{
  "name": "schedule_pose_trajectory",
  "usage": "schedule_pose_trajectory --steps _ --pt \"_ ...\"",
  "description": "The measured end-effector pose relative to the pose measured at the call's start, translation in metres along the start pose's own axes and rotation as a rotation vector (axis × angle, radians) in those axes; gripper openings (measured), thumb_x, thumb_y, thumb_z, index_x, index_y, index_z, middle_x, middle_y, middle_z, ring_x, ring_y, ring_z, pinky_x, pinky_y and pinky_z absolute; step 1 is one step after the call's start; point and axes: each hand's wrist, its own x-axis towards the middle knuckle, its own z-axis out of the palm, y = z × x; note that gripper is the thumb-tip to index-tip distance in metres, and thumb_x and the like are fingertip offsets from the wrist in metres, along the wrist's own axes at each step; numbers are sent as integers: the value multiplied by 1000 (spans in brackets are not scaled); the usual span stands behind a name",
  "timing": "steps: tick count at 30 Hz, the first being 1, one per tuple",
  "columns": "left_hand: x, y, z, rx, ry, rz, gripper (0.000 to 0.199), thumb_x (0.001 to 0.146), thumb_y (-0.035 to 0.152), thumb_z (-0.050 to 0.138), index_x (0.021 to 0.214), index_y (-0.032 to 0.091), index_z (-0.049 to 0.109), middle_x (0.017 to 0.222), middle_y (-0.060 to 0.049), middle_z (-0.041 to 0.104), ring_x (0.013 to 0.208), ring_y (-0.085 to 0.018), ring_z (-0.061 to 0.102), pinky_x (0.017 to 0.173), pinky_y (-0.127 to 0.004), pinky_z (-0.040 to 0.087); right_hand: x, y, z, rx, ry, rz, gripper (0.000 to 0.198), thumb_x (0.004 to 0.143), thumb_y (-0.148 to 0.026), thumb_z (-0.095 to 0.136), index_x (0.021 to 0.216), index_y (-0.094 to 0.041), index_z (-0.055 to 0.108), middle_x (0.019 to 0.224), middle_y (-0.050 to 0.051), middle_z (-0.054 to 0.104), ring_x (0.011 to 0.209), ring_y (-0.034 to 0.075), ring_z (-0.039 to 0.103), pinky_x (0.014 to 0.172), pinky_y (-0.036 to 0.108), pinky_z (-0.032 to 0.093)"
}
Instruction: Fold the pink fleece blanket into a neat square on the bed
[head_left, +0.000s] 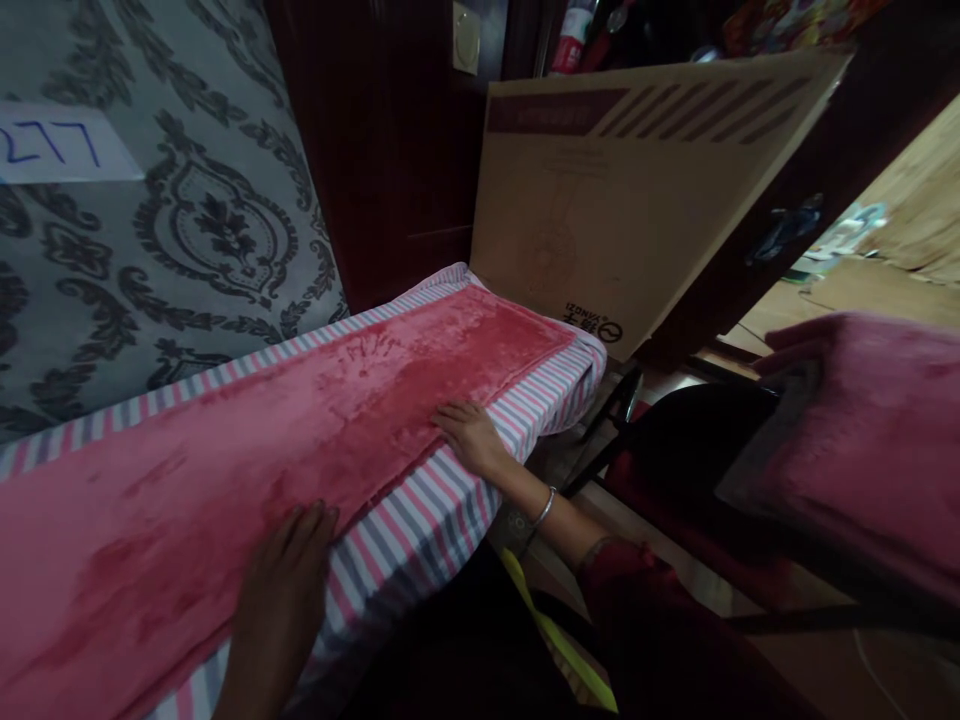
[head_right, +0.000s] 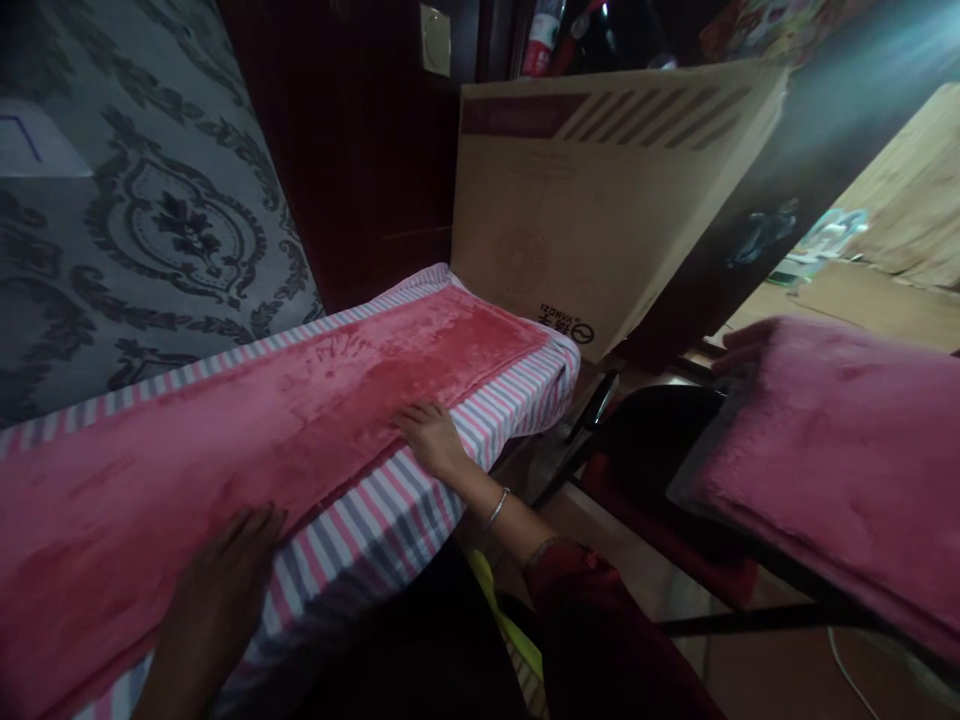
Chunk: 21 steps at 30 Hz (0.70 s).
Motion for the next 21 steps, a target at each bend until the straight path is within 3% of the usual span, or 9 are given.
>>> schedule_pose_trajectory --steps 6,11,15,21 --pt "7 5 -6 -27 81 8 44 94 18 37 122 16 71 124 -15 72 120 -33 60 103 -50 48 11 42 -20 -105 71 221 50 94 -15 55 144 -16 58 148 15 57 141 31 45 119 57 24" --pt "5 0 -3 3 109 40 42 94 17 38 119 15 72 119 -15 73 117 -33 62 100 -49 49 21 91 -35 -180 92 364 49 96 -10 45 142 -18 60 148 13 57 142 33 44 115 54 32" --pt "3 -6 1 -10 119 46 42 91 17 41 121 17 71 121 -13 73 116 -32 62 100 -48 48 24 116 -42 -167 90 371 51 93 -3 43 136 -20 66 142 10 63 136 27 51 114 45 38" --pt "1 -15 6 -44 166 109 47 86 14 44 124 23 70 119 -9 75 113 -29 65 97 -44 49 17 130 -42 -140 87 311 51 88 2 44 126 -17 72 132 10 69 125 19 63 120 34 35"
